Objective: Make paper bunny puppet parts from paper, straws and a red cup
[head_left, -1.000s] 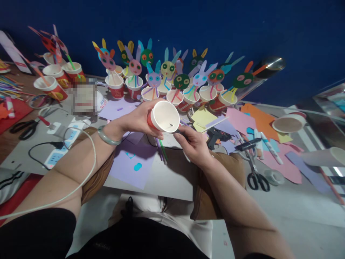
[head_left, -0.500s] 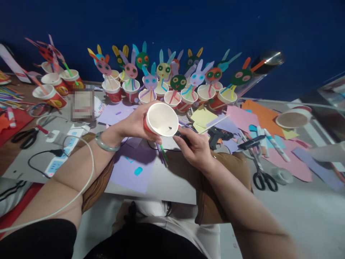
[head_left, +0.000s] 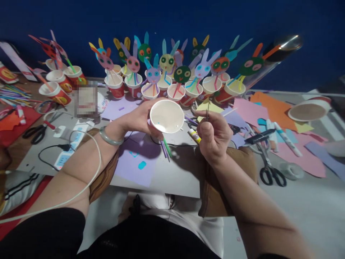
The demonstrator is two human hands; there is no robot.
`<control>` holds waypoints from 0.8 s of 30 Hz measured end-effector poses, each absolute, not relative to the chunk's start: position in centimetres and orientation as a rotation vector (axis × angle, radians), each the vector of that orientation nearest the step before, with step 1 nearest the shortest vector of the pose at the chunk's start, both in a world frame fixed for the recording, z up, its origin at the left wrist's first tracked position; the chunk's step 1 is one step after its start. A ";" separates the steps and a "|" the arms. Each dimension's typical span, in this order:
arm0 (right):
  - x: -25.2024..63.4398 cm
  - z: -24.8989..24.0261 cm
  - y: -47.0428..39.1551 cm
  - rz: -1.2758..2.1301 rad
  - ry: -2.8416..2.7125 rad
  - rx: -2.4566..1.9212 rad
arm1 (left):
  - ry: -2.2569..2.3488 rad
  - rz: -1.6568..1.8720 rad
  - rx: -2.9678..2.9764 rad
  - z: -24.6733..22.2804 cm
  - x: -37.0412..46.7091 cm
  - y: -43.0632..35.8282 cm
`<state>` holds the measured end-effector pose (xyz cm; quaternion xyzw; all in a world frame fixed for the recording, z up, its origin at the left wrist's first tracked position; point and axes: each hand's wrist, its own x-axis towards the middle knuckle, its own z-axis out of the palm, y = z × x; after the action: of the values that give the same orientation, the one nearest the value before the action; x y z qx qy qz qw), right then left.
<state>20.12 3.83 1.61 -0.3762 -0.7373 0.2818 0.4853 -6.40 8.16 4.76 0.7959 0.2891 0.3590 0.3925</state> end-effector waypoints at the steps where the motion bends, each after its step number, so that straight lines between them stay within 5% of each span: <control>1: 20.0 1.6 3.8 0.646 -1.746 -0.918 | 0.728 0.917 2.019 4.8 -6.4 8.1; 6: 19.6 2.3 3.3 0.707 -1.585 -0.911 | 0.740 0.874 1.970 4.0 -6.5 7.9; 14: 19.3 3.1 3.8 1.379 -1.431 -0.898 | 0.583 0.670 1.780 4.4 -5.0 7.0; 24: 18.6 2.6 4.8 1.455 -1.303 -0.993 | 0.686 0.838 1.689 2.6 -3.8 7.0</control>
<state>18.59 4.75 2.60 -0.4028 -0.5288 0.5906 0.4575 -3.78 7.03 2.58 0.7097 0.2884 0.3521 0.5378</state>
